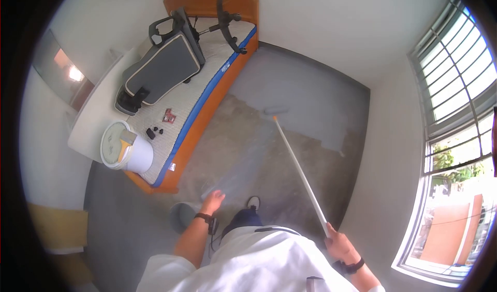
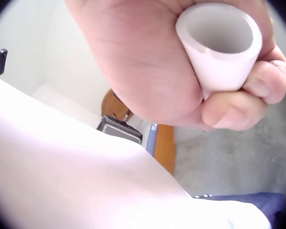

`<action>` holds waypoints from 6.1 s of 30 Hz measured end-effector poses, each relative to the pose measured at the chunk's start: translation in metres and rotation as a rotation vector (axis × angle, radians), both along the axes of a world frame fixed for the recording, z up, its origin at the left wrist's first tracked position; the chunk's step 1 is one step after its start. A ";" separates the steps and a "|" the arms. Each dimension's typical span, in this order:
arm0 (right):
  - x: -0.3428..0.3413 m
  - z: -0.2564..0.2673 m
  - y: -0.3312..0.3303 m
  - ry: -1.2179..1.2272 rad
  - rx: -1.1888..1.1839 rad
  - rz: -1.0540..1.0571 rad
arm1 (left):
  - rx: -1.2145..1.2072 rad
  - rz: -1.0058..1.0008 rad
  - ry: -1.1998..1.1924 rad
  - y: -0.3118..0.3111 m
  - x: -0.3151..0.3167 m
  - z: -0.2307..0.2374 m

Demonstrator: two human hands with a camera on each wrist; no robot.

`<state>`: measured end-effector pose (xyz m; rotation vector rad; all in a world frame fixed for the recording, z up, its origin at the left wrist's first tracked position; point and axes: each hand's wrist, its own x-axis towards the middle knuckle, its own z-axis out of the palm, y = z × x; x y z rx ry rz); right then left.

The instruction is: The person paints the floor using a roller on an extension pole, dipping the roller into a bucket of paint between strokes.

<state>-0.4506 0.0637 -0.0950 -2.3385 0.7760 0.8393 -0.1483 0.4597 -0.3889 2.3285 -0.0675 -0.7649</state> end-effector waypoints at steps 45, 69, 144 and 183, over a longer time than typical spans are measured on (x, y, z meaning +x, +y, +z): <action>0.195 0.021 0.067 -0.739 1.368 -1.238 | -0.739 -1.048 -0.949 -0.160 -0.105 0.434; -0.046 0.017 -0.117 -0.904 1.226 -1.427 | -1.046 -1.378 -0.745 -0.365 -0.266 0.412; -0.283 -0.057 -0.013 -0.296 0.687 -1.494 | 0.084 -0.832 -0.072 -0.177 -0.179 0.119; -0.273 -0.108 -0.076 -0.303 0.619 -1.267 | 0.098 -0.745 -0.113 -0.096 -0.209 0.111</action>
